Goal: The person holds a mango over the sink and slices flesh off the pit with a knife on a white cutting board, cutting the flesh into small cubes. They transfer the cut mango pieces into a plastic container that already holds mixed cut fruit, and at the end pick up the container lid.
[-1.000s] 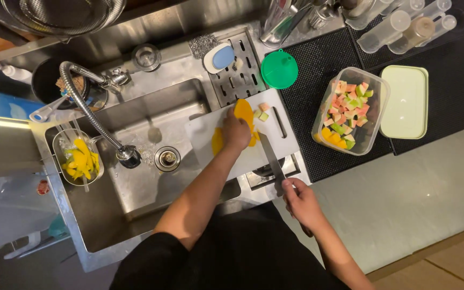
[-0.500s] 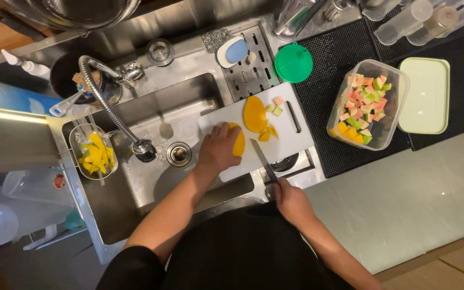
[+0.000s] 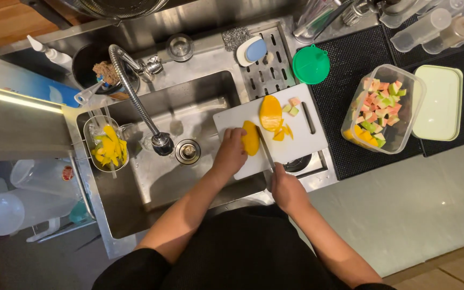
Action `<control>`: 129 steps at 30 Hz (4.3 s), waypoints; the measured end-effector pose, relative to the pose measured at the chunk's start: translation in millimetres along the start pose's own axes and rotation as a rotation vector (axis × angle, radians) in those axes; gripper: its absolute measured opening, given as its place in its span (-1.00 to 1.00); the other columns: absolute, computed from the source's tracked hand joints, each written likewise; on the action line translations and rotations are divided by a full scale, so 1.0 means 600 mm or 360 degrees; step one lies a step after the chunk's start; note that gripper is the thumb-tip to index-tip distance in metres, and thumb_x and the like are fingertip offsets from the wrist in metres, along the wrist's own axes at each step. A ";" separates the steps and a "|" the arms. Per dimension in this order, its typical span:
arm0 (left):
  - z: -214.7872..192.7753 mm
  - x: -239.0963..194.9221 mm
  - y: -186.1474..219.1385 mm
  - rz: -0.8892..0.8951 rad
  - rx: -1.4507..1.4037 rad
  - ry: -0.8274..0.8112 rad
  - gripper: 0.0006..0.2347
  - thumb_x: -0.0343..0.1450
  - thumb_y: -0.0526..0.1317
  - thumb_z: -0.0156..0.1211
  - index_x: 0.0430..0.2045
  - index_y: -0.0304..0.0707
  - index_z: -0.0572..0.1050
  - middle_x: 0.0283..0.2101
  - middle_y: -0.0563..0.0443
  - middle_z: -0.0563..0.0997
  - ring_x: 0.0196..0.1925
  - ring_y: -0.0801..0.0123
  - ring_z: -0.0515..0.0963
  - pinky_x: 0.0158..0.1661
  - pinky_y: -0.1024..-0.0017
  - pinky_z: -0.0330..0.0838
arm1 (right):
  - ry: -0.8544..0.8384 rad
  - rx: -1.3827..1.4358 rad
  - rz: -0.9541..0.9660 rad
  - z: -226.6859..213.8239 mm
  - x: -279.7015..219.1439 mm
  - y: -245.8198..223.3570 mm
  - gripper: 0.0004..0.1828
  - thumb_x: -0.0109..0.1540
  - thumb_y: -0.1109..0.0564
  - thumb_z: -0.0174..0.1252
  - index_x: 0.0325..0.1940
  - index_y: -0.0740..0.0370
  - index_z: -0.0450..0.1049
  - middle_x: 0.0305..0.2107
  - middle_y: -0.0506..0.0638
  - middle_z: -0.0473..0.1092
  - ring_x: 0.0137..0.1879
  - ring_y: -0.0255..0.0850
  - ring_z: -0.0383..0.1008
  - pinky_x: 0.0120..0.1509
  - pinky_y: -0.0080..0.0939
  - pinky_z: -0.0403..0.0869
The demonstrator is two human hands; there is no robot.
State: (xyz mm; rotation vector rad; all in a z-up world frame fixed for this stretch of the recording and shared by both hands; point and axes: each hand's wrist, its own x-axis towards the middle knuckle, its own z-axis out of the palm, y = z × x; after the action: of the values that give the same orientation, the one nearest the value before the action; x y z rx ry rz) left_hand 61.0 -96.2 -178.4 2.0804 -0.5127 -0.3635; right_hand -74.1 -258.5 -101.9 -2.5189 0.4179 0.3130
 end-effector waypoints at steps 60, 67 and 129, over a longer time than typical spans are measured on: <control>-0.057 0.078 0.060 0.0504 0.1076 -0.0589 -0.52 0.12 -0.07 0.43 -0.11 -0.17 0.48 -0.05 -0.01 0.49 0.10 0.15 0.47 0.08 0.17 0.39 | 0.0092 0.0031 0.0215 -0.008 -0.085 0.040 -0.82 0.35 0.11 -0.03 -0.20 0.32 0.28 -0.56 0.43 0.45 -0.37 0.41 0.48 -0.26 0.40 0.41; -0.043 0.028 0.074 -0.0039 0.0919 -0.0369 -0.51 0.20 0.05 0.43 -0.13 -0.26 0.47 -0.06 -0.14 0.48 0.05 0.05 0.49 0.01 0.11 0.41 | -0.0011 -0.0059 0.0231 -0.031 -0.062 -0.006 -0.82 0.35 0.10 -0.06 -0.17 0.29 0.29 -0.52 0.42 0.46 -0.29 0.40 0.50 -0.23 0.39 0.40; -0.063 0.029 0.041 0.0018 0.0195 -0.0263 -0.48 0.17 -0.28 0.45 0.05 -0.15 0.46 0.08 -0.11 0.38 0.19 0.05 0.43 0.14 0.24 0.43 | -0.0063 -0.0056 -0.0050 -0.010 0.011 -0.015 -0.84 0.31 0.16 -0.06 -0.15 0.35 0.26 -0.55 0.41 0.45 -0.33 0.38 0.50 -0.25 0.35 0.42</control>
State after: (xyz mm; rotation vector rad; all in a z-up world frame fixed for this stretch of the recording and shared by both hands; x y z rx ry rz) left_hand 87.6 -88.9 -138.6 2.1755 -0.6594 -0.5113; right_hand -64.0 -256.3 -94.6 -2.5467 0.3597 0.3603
